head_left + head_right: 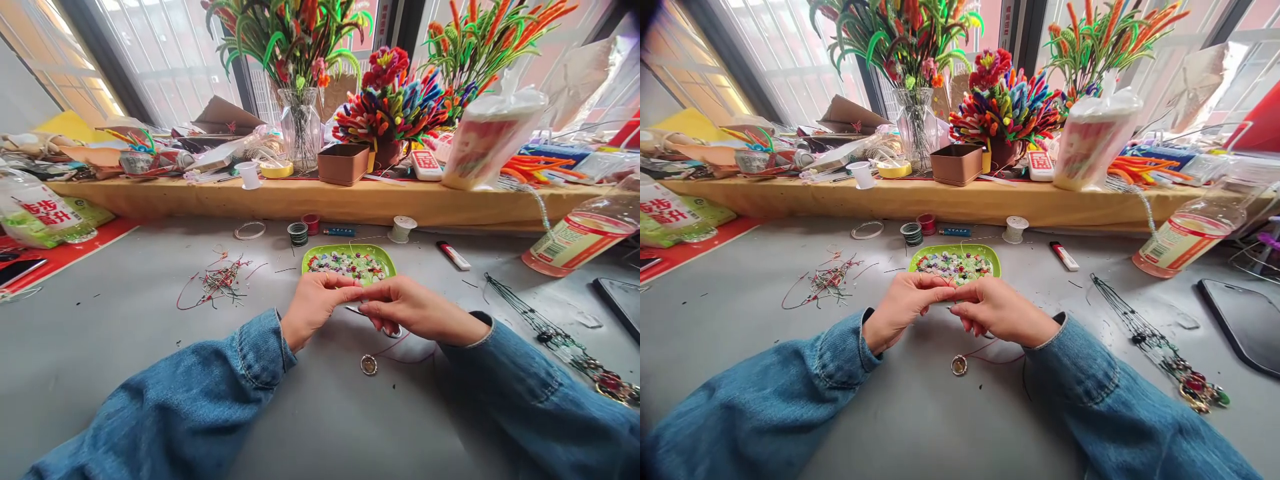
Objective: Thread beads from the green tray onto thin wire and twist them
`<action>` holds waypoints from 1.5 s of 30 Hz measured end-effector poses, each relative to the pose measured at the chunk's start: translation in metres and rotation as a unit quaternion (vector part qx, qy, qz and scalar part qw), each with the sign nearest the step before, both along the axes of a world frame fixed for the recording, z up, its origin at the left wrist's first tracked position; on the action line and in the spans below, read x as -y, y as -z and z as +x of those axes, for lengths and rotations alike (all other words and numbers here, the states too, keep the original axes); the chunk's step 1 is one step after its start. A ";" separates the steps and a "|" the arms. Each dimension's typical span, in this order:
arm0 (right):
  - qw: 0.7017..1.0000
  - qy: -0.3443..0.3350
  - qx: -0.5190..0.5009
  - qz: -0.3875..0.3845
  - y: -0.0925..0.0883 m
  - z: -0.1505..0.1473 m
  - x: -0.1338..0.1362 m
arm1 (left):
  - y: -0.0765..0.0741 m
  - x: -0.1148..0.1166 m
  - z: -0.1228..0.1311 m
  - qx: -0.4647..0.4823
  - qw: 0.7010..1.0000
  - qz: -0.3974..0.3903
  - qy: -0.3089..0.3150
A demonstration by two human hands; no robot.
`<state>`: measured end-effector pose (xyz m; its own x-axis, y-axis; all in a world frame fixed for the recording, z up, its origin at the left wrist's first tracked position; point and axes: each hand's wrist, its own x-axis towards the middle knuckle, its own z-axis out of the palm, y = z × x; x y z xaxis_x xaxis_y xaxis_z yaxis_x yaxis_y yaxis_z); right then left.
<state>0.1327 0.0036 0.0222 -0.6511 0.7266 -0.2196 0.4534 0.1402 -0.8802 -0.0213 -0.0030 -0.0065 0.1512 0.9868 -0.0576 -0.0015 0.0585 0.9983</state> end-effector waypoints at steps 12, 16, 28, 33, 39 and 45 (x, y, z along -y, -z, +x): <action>0.999 -0.040 0.029 -0.010 0.000 0.012 -0.002 | 0.003 -0.010 -0.007 0.102 0.989 -0.011 -0.103; 0.998 -0.040 0.044 -0.006 -0.002 0.015 -0.004 | 0.000 -0.015 -0.011 0.149 0.981 0.002 -0.126; 0.976 0.145 0.060 0.149 -0.001 0.021 -0.014 | -0.004 -0.012 -0.008 0.159 0.979 0.028 -0.122; 0.982 0.153 -0.051 0.100 -0.005 0.001 -0.001 | -0.003 -0.003 -0.003 0.132 0.988 0.019 -0.074; 0.981 0.154 -0.117 0.024 -0.001 -0.007 0.002 | -0.003 0.000 0.000 0.134 0.990 -0.006 -0.054; 0.983 0.159 -0.096 -0.008 0.000 -0.004 0.001 | -0.003 -0.006 -0.006 0.194 0.974 0.006 -0.119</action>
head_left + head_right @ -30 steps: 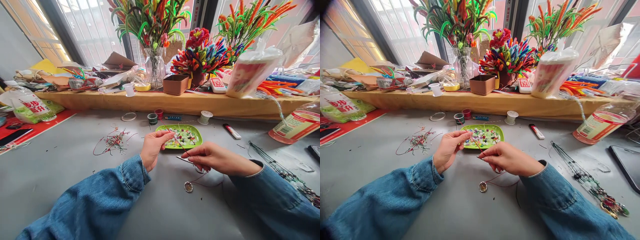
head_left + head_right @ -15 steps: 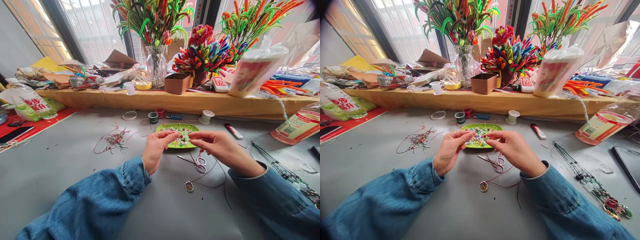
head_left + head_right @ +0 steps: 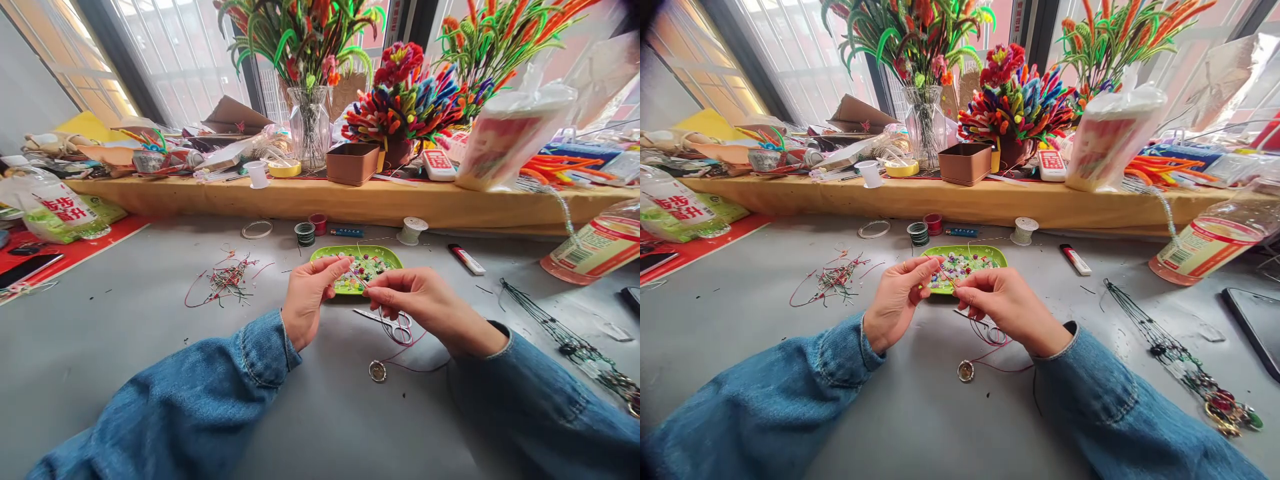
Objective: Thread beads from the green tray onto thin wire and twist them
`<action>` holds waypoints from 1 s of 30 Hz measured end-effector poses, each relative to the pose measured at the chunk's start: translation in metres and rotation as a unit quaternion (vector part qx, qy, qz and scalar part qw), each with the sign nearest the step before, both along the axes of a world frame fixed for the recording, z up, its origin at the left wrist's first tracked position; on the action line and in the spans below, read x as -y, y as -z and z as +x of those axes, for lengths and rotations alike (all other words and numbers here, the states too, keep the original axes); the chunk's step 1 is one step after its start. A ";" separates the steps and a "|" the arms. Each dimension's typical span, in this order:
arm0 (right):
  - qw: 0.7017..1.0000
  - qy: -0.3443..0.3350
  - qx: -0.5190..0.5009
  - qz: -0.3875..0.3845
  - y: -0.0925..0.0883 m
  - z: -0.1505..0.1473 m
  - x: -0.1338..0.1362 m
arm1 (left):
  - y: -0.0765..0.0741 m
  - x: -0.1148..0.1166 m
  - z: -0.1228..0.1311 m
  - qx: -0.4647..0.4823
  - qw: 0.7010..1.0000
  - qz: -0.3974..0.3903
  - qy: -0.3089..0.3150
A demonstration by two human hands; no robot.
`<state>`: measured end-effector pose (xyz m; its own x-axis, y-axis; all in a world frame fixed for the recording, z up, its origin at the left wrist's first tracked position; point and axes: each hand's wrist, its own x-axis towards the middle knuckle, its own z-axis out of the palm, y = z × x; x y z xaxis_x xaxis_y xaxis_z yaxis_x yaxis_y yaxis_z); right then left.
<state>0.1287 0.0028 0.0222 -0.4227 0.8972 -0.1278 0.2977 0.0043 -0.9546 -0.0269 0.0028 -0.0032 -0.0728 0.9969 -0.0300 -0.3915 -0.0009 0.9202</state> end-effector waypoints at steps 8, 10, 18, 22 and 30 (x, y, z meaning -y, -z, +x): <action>0.994 0.088 0.037 0.053 -0.002 0.006 -0.006 | 0.001 -0.003 -0.001 -0.022 1.000 0.017 -0.014; 0.990 0.126 0.004 0.065 -0.004 0.005 -0.005 | 0.001 -0.001 0.001 -0.049 0.998 0.029 -0.007; 0.997 0.039 -0.061 -0.017 -0.004 -0.007 0.007 | 0.002 0.004 0.005 -0.116 0.989 0.087 0.005; 0.994 0.017 -0.090 -0.053 -0.003 -0.004 0.006 | 0.004 0.004 0.004 -0.119 0.989 0.082 0.008; 0.989 -0.020 -0.106 -0.103 -0.004 -0.002 0.003 | 0.005 0.003 0.002 -0.103 0.991 0.086 0.022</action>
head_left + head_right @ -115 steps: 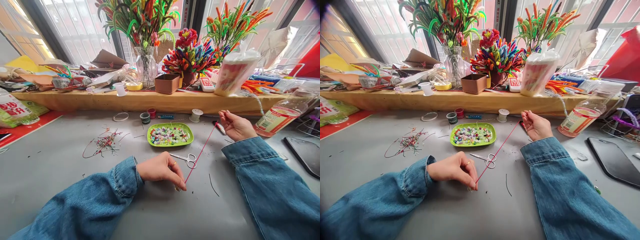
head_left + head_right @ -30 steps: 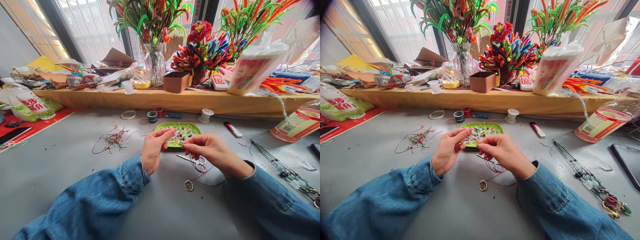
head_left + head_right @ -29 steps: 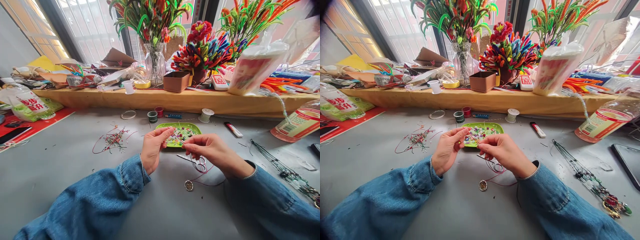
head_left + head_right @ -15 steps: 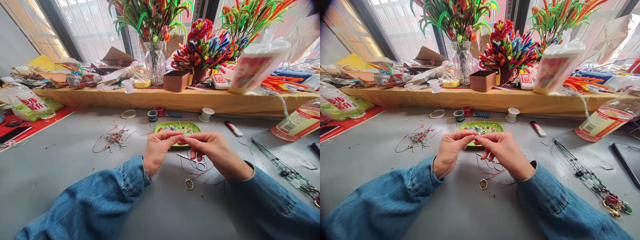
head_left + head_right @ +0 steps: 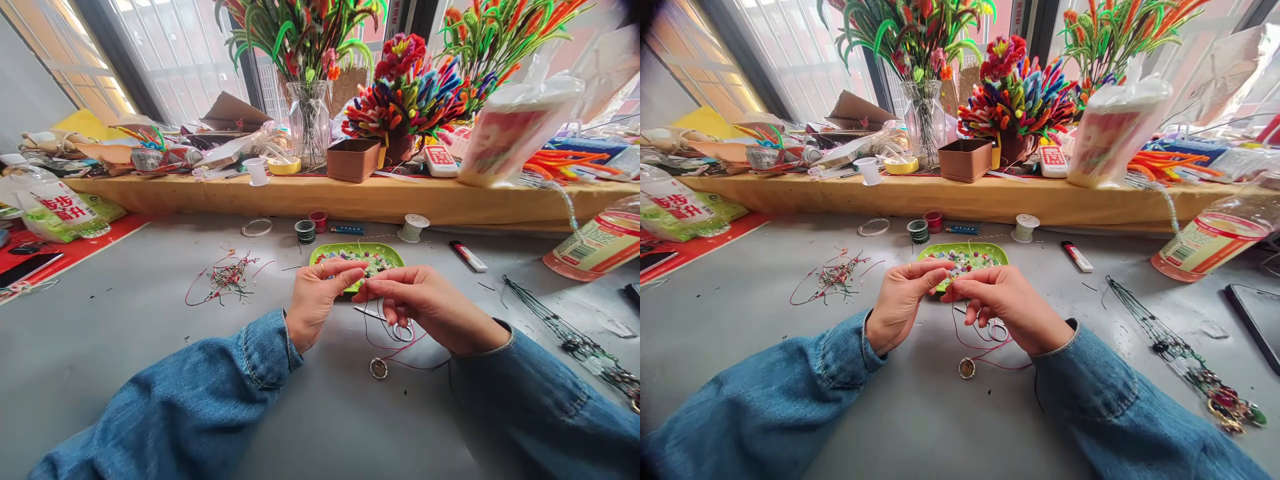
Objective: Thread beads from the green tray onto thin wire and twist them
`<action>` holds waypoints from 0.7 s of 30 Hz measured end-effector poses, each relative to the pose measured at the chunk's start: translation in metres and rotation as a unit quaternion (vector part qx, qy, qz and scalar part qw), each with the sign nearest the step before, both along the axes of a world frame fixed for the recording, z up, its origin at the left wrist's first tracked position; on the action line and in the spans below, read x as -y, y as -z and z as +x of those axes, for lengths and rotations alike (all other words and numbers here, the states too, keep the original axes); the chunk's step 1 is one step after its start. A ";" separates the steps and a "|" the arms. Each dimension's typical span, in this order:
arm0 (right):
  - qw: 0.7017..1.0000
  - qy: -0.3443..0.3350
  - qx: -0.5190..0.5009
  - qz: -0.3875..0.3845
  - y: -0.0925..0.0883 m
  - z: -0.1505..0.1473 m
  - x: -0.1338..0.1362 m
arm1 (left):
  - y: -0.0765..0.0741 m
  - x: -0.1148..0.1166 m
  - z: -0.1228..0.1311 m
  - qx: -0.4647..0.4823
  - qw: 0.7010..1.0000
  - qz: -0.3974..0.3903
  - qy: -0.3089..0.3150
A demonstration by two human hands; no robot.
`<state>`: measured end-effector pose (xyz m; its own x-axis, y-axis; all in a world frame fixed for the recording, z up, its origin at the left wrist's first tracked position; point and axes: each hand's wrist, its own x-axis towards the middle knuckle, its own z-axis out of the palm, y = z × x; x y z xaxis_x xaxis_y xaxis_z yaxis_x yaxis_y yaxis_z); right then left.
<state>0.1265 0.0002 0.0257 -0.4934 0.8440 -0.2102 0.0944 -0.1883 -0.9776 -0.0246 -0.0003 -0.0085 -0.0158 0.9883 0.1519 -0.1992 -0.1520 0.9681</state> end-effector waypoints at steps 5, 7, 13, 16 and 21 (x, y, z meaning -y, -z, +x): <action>1.000 0.012 -0.005 0.003 0.000 0.001 0.002 | -0.003 0.001 0.002 0.003 1.000 0.022 0.022; 1.000 0.025 -0.016 0.001 -0.002 0.001 0.003 | -0.004 0.001 0.002 0.007 0.999 0.030 0.023; 0.999 0.003 -0.034 0.023 -0.004 -0.007 0.008 | 0.000 0.000 0.002 -0.005 0.998 0.053 -0.014; 0.986 0.079 0.043 0.140 0.002 -0.012 0.011 | 0.003 0.000 0.002 -0.001 0.999 0.050 -0.019; 0.906 0.172 0.189 0.336 0.009 -0.015 0.015 | 0.002 0.002 0.005 0.021 0.999 0.023 -0.010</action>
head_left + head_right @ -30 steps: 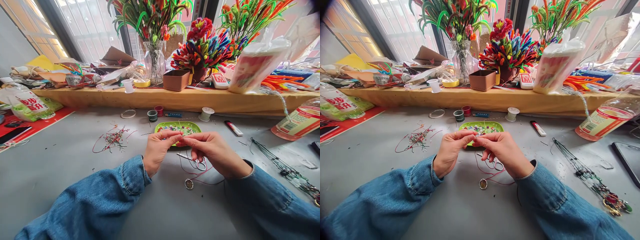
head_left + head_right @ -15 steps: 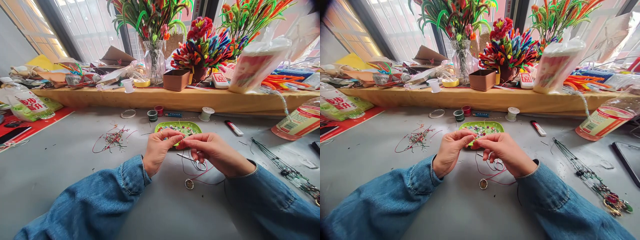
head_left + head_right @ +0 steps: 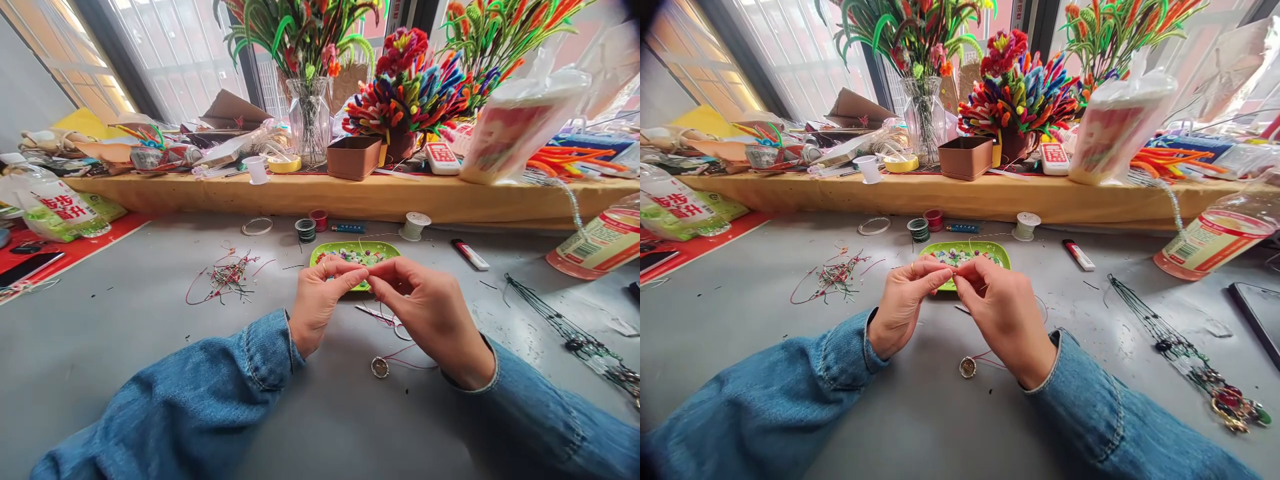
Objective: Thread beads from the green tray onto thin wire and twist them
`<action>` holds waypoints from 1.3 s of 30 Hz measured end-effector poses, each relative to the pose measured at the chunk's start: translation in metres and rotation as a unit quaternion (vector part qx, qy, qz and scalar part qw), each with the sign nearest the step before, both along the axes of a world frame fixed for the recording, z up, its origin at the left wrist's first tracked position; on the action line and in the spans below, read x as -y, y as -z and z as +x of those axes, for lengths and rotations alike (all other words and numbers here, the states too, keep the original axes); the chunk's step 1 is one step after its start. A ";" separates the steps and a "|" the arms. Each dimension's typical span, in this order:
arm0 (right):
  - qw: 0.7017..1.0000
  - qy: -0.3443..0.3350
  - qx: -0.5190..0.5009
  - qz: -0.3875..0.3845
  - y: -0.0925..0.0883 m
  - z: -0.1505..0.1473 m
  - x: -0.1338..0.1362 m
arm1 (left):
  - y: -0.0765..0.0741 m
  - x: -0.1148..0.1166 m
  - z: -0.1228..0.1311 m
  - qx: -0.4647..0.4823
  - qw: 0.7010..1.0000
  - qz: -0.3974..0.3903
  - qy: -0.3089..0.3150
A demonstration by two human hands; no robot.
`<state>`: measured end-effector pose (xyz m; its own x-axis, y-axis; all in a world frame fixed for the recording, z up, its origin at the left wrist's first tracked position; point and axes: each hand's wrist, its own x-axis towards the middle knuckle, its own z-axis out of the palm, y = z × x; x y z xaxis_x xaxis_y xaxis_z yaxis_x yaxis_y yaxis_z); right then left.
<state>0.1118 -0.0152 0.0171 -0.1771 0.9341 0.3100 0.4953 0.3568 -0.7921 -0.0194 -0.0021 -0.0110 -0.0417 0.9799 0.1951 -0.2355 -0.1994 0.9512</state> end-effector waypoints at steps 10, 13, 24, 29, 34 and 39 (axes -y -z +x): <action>0.999 -0.019 -0.020 -0.042 -0.005 0.005 -0.002 | -0.006 -0.005 -0.008 0.045 0.999 -0.024 -0.004; 0.995 -0.034 -0.049 -0.079 -0.008 0.007 -0.004 | -0.008 -0.004 -0.010 -0.029 0.999 0.017 0.012; 0.955 -0.129 -0.087 -0.252 -0.007 0.018 -0.011 | -0.003 -0.015 -0.024 -0.337 0.879 0.336 0.001; 0.947 -0.145 -0.077 -0.276 -0.008 0.019 -0.011 | -0.005 -0.009 -0.025 -0.370 0.881 0.288 0.061; 0.941 -0.158 -0.058 -0.294 -0.006 0.019 -0.011 | -0.003 -0.007 -0.028 -0.375 0.868 0.306 0.111; 0.931 -0.165 -0.041 -0.324 -0.004 0.021 -0.011 | 0.000 -0.004 -0.031 -0.386 0.856 0.326 0.104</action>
<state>0.1326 -0.0046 0.0210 -0.4885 0.8284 -0.2743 0.3723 -0.0864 -0.9241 -0.0502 0.0015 -0.0107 0.5088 0.6221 0.5950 0.3193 -0.7783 0.5407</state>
